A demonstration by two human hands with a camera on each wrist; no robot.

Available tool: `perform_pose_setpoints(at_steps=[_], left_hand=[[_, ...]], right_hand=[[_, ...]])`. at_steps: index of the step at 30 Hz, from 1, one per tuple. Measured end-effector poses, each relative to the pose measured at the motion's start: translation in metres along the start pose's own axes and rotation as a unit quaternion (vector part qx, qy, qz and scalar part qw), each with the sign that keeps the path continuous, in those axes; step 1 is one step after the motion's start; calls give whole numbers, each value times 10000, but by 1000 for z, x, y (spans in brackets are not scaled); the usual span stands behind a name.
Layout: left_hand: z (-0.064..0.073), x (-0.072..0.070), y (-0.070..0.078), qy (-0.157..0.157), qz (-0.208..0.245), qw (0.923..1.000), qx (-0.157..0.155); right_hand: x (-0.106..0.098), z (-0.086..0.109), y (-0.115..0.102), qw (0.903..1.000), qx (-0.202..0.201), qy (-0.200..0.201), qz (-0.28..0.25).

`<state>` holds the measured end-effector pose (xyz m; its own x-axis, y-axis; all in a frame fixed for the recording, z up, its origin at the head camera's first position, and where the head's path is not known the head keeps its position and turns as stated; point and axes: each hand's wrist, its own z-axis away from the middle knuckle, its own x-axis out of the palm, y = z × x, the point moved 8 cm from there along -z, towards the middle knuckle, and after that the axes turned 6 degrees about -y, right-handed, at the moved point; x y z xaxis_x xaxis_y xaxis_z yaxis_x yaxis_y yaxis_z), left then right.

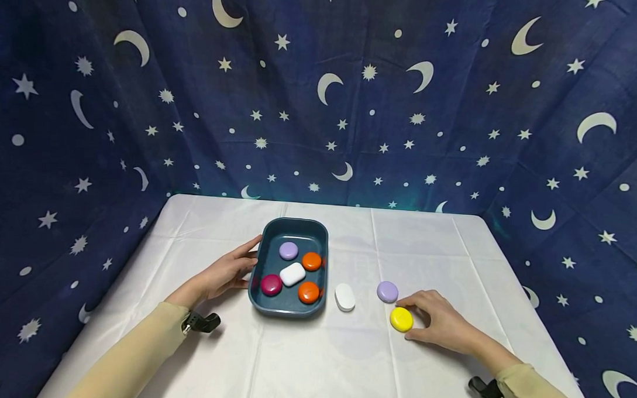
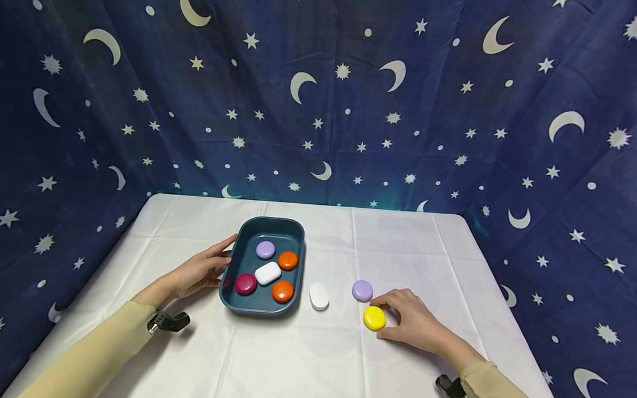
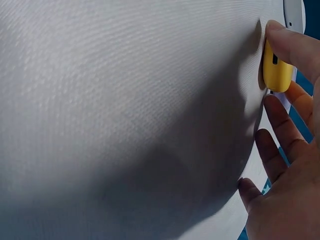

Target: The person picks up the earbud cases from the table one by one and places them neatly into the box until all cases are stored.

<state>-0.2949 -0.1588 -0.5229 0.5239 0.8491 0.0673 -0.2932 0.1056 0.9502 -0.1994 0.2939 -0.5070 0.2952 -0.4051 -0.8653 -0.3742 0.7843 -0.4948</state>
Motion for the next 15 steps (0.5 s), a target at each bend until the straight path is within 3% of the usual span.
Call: perform_pose_setpoints(at_steps=[15], left_hand=[[0,2,2,-104,-16,9999,62]], right_hand=[[3,-1,4,9992,313,-171,-180]])
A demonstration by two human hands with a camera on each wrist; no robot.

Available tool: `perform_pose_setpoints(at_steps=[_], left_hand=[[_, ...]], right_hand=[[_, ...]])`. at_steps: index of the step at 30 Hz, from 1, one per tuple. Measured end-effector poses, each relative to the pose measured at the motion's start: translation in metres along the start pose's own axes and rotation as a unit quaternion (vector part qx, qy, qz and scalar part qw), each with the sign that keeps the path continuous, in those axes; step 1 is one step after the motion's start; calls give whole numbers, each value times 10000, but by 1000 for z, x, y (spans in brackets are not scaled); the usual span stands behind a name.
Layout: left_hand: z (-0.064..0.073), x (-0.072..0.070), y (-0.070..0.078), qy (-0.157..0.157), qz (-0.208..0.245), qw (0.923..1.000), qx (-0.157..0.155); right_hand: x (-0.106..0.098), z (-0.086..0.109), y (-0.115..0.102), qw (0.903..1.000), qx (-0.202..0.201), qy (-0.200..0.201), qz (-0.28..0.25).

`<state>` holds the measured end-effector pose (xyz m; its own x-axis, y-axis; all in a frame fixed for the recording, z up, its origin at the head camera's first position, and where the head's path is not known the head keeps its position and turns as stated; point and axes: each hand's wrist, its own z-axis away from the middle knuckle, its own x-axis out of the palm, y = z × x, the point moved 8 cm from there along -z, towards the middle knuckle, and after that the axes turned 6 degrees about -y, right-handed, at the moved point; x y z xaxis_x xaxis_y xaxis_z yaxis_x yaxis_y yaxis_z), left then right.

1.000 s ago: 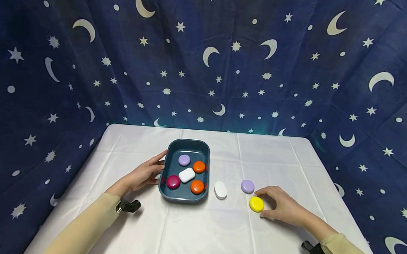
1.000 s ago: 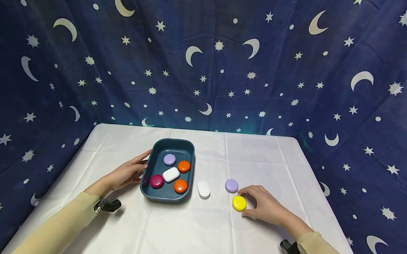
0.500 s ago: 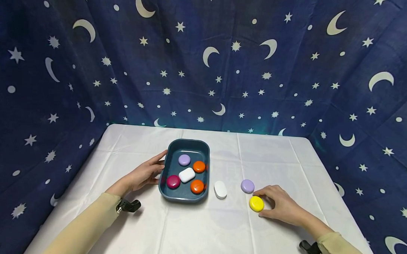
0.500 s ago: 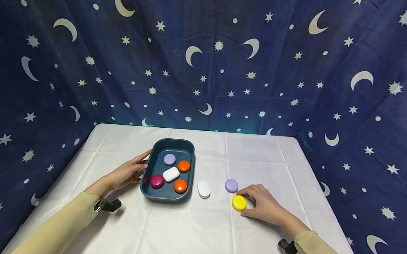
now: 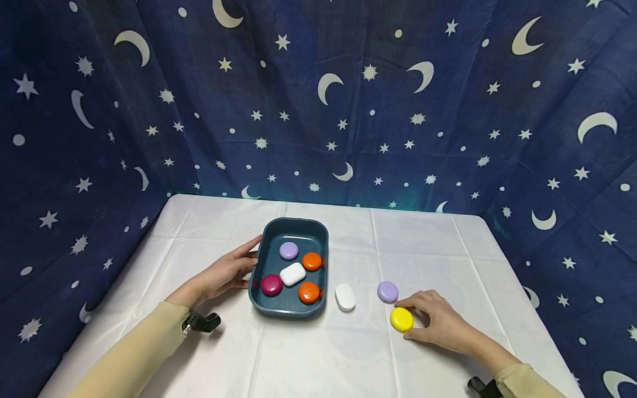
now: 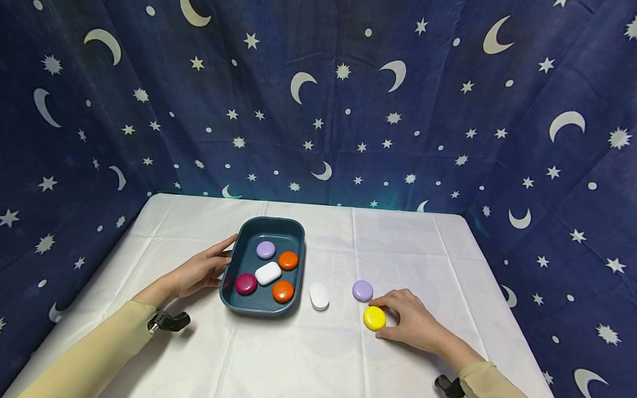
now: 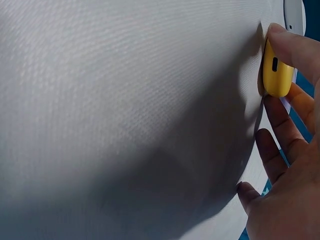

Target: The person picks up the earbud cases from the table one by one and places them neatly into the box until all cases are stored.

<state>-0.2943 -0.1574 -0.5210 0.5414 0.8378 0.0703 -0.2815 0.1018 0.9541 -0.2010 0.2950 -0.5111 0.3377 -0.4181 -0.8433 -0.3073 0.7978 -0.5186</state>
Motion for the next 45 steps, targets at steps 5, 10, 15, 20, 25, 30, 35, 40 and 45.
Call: perform_pose_setpoints(at_steps=[5,10,15,20,25,30,35,40,45], left_hand=[[0,-1,-1,-10,60,10000,7],[-1,-1,-1,3,111,9999,6],[-1,-1,-1,-14,152,9999,29],[0,-1,-1,-10,156,9999,35],[1,-2,-1,-17,177,9998,37],[0,-1,0,0,196,9998,36],[-1,-2,-1,66,254,9997,-29],[-1,-2,1,42,221,9997,9],[0,-1,1,-32,236,9997,10]], right_hand=[[1,-1,-1,9999,99,-90,-77],[-2,-2,-3,9997,162,-90,-160],[-12,-8,-16,9994,-16,114,-327],[-25,-26,-41,9983,-411,288,-288],[-33,-56,-70,9972,-638,319,-232],[-32,-91,-104,9963,-809,127,-279],[-23,-127,-137,9943,-1043,-163,-157],[-13,-159,-163,9918,-1209,-403,128],[-3,-182,-176,9883,-1325,-573,492]])
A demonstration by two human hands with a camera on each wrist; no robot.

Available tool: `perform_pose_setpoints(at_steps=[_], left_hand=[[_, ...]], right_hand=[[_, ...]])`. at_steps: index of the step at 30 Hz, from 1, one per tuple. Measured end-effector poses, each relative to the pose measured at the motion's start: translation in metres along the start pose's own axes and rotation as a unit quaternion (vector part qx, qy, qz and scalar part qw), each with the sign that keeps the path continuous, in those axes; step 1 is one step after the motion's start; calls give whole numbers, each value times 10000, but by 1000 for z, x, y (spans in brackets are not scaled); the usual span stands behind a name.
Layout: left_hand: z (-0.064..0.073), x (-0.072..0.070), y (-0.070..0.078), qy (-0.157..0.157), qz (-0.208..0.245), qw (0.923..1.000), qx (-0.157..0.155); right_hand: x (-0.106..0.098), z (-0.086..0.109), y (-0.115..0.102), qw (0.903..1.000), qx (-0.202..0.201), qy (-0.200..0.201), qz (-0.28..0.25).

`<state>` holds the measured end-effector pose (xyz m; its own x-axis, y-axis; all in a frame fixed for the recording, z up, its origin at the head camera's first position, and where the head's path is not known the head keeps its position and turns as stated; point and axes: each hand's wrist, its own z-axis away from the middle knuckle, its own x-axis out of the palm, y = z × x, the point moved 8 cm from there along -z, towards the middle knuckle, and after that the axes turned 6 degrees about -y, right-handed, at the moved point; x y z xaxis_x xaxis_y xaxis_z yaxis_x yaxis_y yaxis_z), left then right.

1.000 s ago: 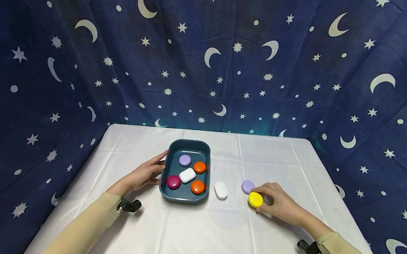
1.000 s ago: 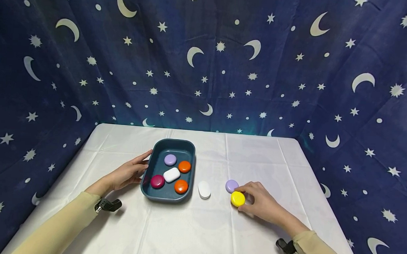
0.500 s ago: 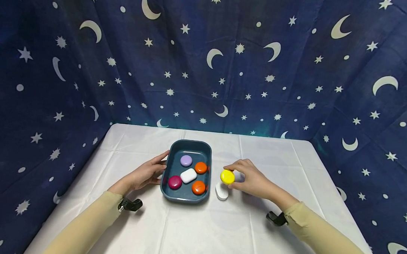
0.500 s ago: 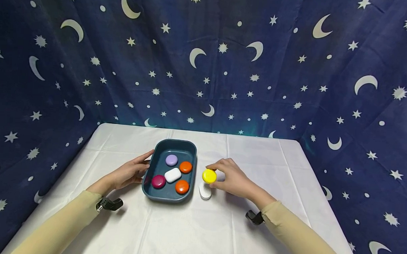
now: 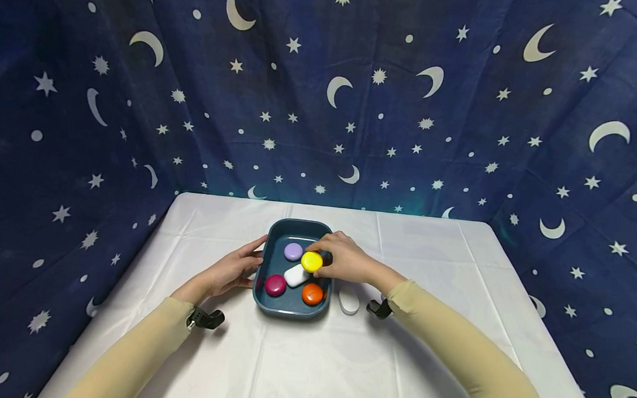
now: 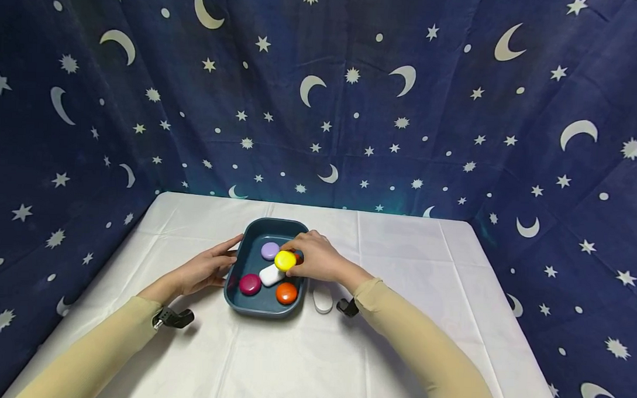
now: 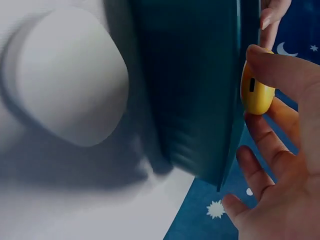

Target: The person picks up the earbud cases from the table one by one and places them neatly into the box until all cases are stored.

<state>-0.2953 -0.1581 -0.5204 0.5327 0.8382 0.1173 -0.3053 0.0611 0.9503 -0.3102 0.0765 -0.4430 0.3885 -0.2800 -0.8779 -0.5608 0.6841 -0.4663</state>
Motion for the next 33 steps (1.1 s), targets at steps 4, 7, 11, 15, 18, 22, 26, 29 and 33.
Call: perform_pose_setpoints(at_steps=[4,7,11,15,18,22,26,29,33], left_hand=[[0,0,1,11,-30,10000,5],[1,0,2,44,-60,10000,3],[1,0,1,50,-115,9999,-60],[1,0,1,29,-138,9999,-95],[1,1,0,-2,-96,9999,-97],[0,2,0,-11,-64,9999,-139],[0,0,-1,14,-81,9999,-145],[0,0,-1,0,-99,9999,-108],[0,0,-1,17,-110,9999,-56]], right_hand=[[4,-15,-4,9995,-69,-75,306],[6,-23,-8,9986,-90,-122,503],[8,-33,-15,9969,-23,-228,758],[8,-40,-23,9962,-40,-248,839],[5,-43,-26,9973,-90,-223,691],[-3,-39,-25,9993,-9,-79,378],[-18,-25,-17,9997,107,214,104],[-29,-11,-11,9991,134,411,-37],[-39,8,-2,9978,129,620,-177]])
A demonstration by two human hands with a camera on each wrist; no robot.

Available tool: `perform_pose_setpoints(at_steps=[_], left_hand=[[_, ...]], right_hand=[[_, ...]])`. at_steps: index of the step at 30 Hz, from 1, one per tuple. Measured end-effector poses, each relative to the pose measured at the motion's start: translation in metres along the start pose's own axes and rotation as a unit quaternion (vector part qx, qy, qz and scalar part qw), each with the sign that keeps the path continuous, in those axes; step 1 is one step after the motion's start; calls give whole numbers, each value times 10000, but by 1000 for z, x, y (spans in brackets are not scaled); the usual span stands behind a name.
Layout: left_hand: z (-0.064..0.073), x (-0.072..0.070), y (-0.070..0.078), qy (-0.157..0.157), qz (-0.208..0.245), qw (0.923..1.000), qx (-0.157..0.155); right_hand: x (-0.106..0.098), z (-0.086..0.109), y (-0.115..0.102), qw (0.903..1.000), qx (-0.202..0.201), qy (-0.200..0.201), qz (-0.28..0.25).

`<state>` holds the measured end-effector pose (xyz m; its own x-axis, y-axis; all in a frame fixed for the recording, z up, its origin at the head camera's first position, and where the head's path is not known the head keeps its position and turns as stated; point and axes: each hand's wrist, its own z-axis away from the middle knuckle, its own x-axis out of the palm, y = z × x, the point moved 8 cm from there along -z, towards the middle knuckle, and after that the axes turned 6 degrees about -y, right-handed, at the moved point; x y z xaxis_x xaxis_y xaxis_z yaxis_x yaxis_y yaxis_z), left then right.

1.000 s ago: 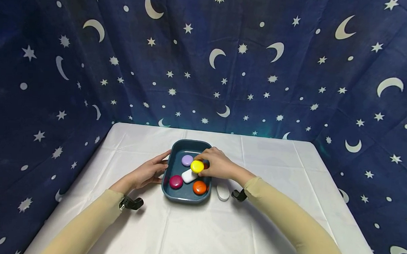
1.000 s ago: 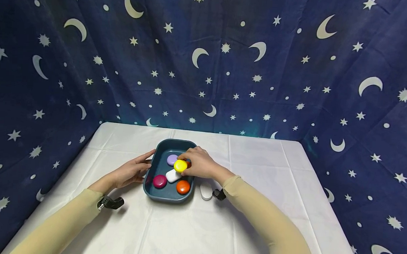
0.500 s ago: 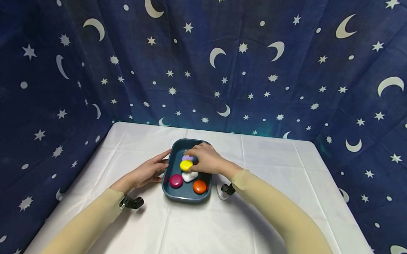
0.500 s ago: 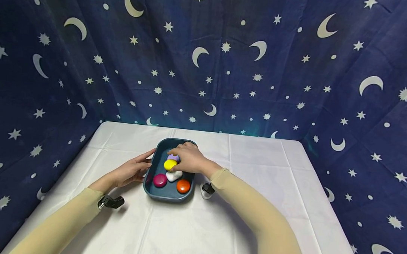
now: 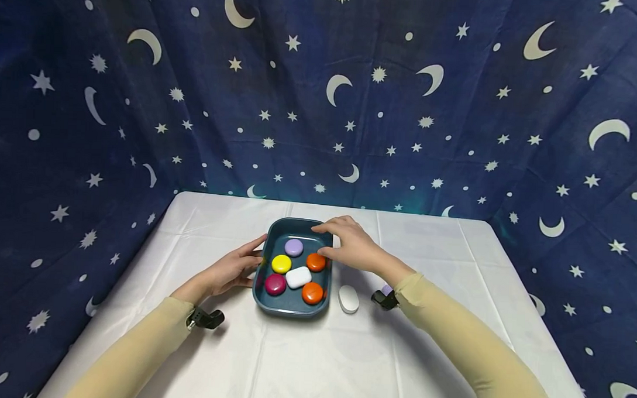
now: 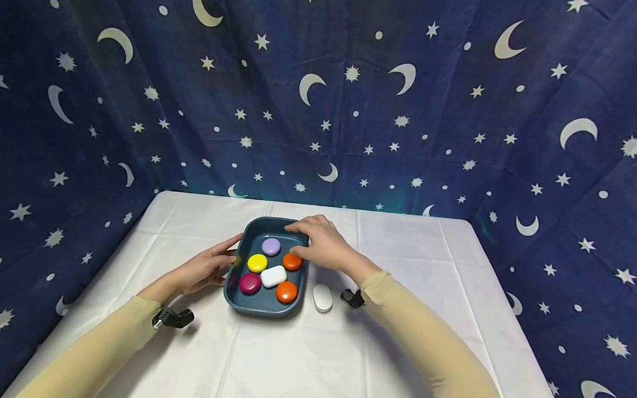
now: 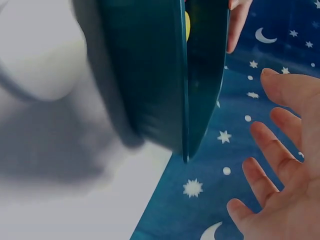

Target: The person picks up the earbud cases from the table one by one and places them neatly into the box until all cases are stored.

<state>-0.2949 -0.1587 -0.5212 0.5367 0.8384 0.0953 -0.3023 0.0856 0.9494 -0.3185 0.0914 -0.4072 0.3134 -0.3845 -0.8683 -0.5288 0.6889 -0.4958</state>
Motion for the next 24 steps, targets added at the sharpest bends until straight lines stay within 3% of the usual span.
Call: perform_pose_setpoints(at_steps=[9,16,24], left_hand=[[-1,-2,-2,63,-15,10000,3],[-1,-1,0,-1,-41,10000,33],[0,-1,-1,49,-66,10000,-24]], right_hand=[[-14,38,26,9993,-5,341,137],[-20,78,58,9986,332,377,151],[-13,115,89,9975,558,385,194]])
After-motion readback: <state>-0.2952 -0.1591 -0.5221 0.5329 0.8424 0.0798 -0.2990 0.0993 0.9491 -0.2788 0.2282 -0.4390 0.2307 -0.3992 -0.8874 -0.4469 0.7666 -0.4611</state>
